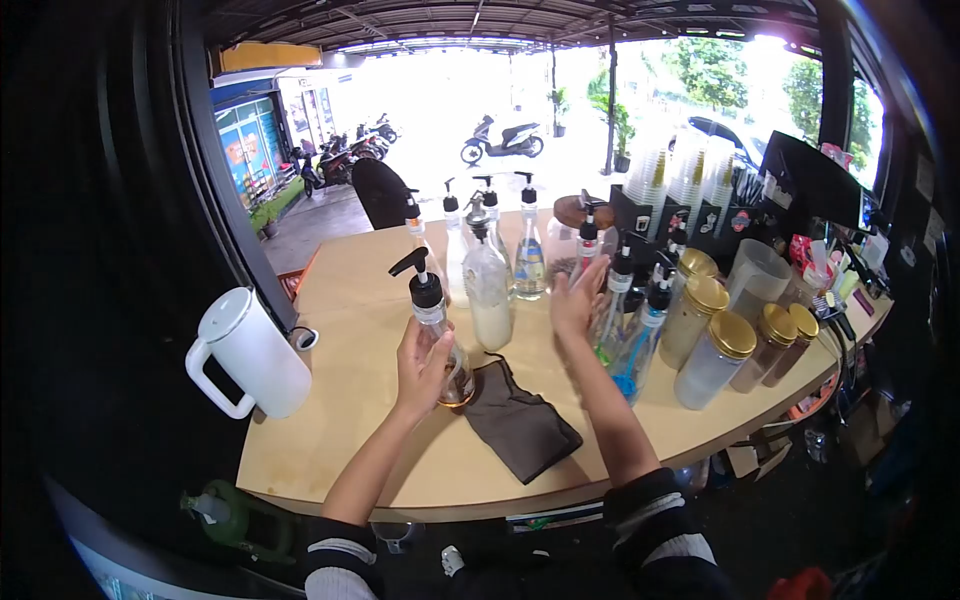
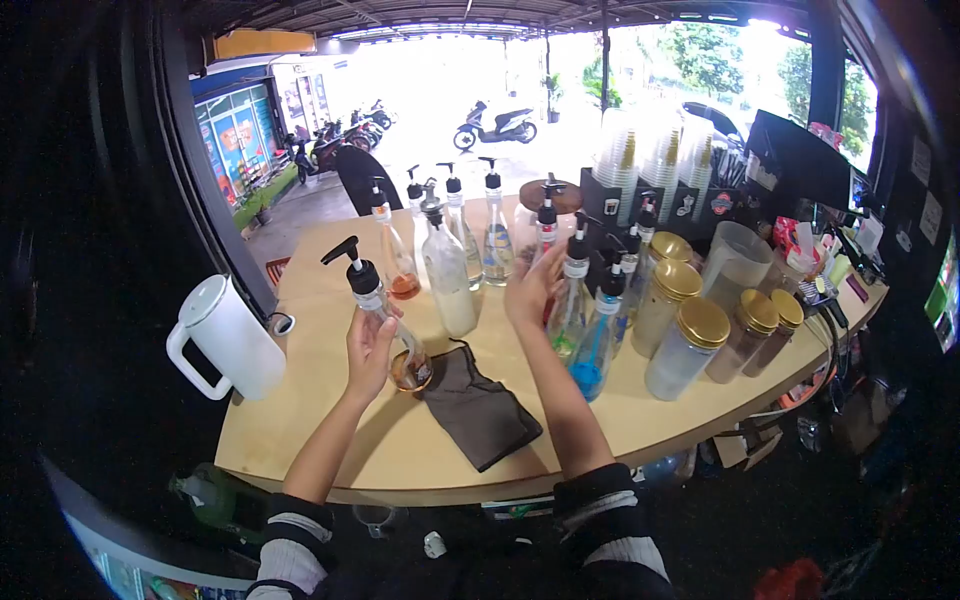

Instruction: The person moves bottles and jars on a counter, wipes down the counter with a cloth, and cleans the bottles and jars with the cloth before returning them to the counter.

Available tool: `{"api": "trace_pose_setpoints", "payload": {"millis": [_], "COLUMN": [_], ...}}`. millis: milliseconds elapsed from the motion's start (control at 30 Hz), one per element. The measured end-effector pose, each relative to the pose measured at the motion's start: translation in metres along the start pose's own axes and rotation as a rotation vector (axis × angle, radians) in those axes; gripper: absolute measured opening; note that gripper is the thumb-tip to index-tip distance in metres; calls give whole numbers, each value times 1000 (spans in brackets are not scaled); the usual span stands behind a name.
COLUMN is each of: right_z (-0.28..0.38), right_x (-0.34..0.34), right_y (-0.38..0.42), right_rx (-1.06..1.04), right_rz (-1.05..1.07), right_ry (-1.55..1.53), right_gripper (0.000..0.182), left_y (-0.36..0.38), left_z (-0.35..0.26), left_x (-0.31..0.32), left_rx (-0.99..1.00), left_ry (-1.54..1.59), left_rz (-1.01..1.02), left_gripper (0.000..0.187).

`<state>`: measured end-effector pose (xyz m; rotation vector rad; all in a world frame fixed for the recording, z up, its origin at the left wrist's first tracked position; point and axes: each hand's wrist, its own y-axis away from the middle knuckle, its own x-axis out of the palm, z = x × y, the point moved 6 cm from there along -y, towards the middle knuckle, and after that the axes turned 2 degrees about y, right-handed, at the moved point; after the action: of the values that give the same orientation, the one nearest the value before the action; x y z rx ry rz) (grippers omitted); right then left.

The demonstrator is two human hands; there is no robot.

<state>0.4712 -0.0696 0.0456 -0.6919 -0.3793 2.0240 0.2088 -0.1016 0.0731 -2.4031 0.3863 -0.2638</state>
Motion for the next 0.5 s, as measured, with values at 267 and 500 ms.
{"api": "trace_pose_setpoints", "payload": {"millis": [267, 500], "right_z": [-6, 3], "right_x": [-11, -7], "right_y": [-16, 2], "right_rx": [-78, -264], "right_rz": [-109, -120], "right_ry": [41, -151], "right_gripper": [43, 37], "left_y": [1, 1], "left_z": [-2, -2], "left_x": [-47, -66], "left_rx": [-68, -54], "left_ry": [-30, -23], "left_rz": [33, 14], "left_gripper": [26, 27]}}
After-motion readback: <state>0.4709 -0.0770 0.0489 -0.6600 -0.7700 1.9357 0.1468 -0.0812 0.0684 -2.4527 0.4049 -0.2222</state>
